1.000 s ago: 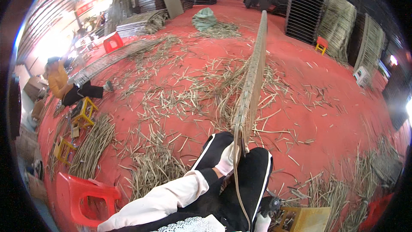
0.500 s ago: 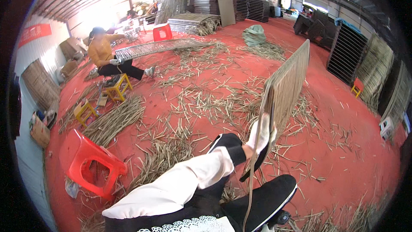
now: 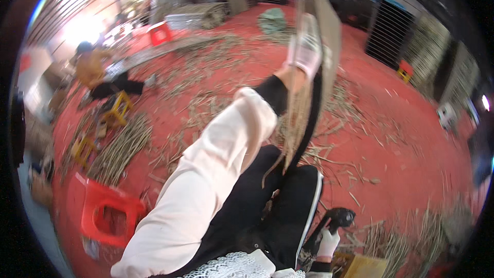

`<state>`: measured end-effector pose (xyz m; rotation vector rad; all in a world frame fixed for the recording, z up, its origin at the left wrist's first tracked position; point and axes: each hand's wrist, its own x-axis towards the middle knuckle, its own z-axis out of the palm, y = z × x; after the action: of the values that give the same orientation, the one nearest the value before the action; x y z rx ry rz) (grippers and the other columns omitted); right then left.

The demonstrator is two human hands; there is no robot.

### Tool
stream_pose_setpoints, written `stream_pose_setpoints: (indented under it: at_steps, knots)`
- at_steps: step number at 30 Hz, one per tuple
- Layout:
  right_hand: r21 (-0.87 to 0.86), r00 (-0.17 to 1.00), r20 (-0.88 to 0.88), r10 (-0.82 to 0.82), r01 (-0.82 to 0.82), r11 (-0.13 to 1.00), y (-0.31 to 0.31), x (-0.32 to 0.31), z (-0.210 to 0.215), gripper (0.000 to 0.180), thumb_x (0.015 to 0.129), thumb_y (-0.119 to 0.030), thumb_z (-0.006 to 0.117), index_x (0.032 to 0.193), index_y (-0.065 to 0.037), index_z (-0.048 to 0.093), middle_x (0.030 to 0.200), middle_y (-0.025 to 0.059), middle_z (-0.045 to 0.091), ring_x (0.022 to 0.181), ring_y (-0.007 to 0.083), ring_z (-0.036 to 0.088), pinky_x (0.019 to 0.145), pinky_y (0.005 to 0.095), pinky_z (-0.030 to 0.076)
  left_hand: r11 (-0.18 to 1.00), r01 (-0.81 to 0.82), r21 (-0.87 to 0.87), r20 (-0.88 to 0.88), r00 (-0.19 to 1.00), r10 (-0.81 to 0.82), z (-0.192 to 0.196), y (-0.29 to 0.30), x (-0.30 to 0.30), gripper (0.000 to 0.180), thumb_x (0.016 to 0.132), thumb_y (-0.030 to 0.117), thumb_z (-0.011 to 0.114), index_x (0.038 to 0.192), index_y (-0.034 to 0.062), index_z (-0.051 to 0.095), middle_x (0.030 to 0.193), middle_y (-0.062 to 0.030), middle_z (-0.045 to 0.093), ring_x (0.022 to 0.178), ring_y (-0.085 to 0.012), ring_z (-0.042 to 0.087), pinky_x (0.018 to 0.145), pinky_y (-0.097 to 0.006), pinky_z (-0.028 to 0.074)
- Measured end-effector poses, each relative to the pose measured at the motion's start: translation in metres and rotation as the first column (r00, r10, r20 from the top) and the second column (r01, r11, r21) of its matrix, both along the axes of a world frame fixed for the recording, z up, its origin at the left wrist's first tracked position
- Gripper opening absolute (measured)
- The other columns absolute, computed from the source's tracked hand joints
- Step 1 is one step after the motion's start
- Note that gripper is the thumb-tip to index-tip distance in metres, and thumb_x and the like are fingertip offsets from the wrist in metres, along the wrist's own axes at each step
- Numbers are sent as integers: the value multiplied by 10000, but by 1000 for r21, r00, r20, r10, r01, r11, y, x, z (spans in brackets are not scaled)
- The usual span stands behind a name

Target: The person weaves thin bamboo strips into a rectangular mat by hand, repeatedly threading and tightening the strips. After completing the weave, the person uses shears to trim excess bamboo ends and then lifts the finished mat to place it on a stack of similar mats.

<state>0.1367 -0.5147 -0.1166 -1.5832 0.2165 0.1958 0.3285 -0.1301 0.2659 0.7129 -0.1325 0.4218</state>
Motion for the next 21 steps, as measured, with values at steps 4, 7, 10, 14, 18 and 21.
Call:
stream_pose_setpoints:
  at_steps: [4,7,10,14,18,21]
  knots:
    - [-54,997,-4,-73,73,996,18,-6,17,12,854,-53,642,845,-46,640,638,-18,572,509,98,532,488,273,410,876,-204,438,26,976,215,0,-5,-6,722,961,803,341,861,110,514,583,-71,546,453,-211,553,455,-354,471]
    - [-31,998,12,-58,58,998,30,-11,22,16,845,-45,635,838,-31,635,624,24,584,488,138,555,462,296,426,938,-61,341,22,998,57,-14,-9,-9,591,1022,662,450,882,91,503,585,-85,572,458,-218,569,435,-346,464]
    - [-78,997,-41,-65,61,995,36,-17,23,57,825,-68,657,790,-37,624,627,22,601,498,128,559,497,284,436,897,-17,441,3,1000,17,-17,-2,-12,500,1056,568,474,1011,77,561,698,-105,627,559,-210,635,530,-332,525]
    - [-115,998,-24,-52,49,992,38,-22,28,55,844,-60,671,867,-42,624,653,12,588,478,114,546,469,284,433,764,-563,315,204,826,525,7,25,-30,426,1089,432,486,1188,47,638,1161,-102,655,1014,-185,659,932,-308,532]
    - [-130,998,-9,-65,63,989,37,-23,37,49,856,-67,668,863,-46,625,650,14,587,478,111,546,471,286,434,770,-397,499,210,918,337,53,54,-54,380,1000,480,656,912,113,703,752,52,549,615,-40,422,600,-224,367]
    - [-92,998,7,-62,62,994,38,-26,44,60,857,-78,668,848,-39,623,644,6,579,481,113,544,479,280,426,772,-179,609,148,983,111,77,52,-60,254,950,357,760,818,154,684,676,81,503,524,-36,378,538,-203,329]
